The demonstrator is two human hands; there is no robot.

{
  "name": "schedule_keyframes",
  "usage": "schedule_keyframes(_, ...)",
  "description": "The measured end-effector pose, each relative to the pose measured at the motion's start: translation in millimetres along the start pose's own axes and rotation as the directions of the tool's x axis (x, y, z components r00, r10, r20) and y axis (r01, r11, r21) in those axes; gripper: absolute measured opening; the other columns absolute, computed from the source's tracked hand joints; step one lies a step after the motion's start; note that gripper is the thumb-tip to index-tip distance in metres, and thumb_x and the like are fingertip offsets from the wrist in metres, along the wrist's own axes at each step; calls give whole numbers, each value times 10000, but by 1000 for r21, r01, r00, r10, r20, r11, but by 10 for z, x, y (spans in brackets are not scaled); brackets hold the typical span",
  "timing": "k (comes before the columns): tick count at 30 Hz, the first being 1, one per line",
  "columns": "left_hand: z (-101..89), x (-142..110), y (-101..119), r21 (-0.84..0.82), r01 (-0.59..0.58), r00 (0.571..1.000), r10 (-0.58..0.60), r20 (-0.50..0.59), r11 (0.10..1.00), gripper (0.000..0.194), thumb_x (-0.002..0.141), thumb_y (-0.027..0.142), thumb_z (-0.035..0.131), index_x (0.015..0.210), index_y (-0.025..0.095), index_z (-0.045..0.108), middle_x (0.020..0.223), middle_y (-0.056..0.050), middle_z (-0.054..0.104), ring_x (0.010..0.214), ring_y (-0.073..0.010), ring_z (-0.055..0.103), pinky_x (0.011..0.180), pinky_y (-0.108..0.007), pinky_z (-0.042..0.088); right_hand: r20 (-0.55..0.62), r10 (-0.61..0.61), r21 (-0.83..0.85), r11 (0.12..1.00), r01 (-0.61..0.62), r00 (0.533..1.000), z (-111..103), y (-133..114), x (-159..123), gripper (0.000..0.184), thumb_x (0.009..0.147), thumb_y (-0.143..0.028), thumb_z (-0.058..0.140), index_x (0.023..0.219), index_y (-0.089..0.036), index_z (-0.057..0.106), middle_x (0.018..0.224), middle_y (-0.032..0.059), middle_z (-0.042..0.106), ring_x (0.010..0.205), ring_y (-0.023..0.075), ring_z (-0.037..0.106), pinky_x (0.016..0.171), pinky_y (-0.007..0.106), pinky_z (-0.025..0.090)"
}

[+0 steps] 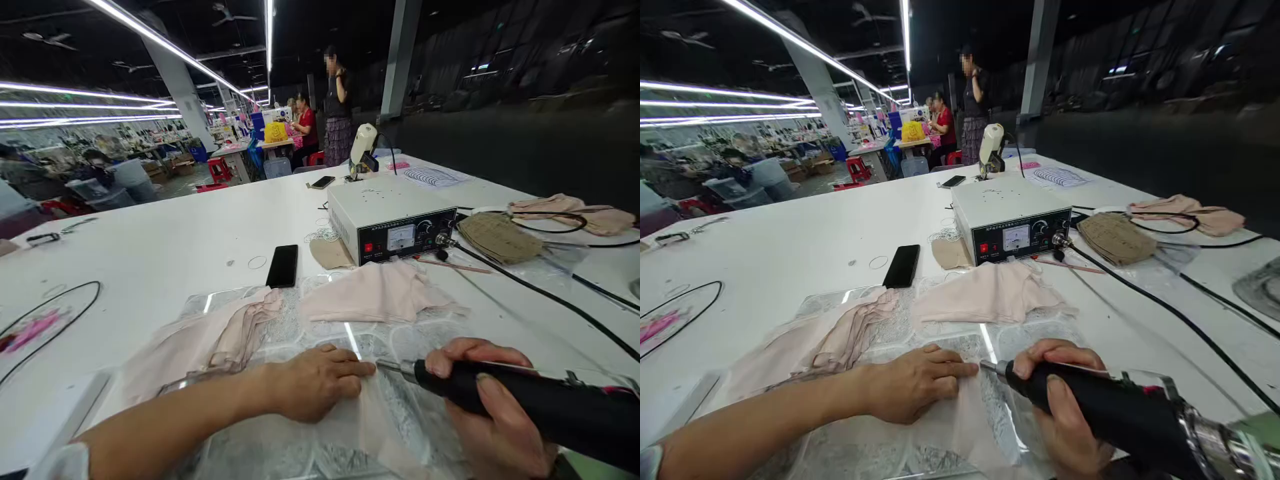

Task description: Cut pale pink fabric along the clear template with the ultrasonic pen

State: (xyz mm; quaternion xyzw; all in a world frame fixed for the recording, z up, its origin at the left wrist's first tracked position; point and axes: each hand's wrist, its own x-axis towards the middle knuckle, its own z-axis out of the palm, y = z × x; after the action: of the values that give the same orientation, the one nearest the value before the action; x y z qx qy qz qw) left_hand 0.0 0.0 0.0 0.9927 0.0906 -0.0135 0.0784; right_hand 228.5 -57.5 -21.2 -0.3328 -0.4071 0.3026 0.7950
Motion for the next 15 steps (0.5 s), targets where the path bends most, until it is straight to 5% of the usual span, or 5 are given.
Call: schedule_keyframes(15,1,2,3,-19,1,999,-2,-37,1000,68,880,104,526,914,143,571,1452,-84,491,1249,-229,510,965,-340,442,2,7,44,999,-7,1000,162,-13,34,60,767,-223,612,820,-198,600,765,19,596,568,137,580,545,331,522)
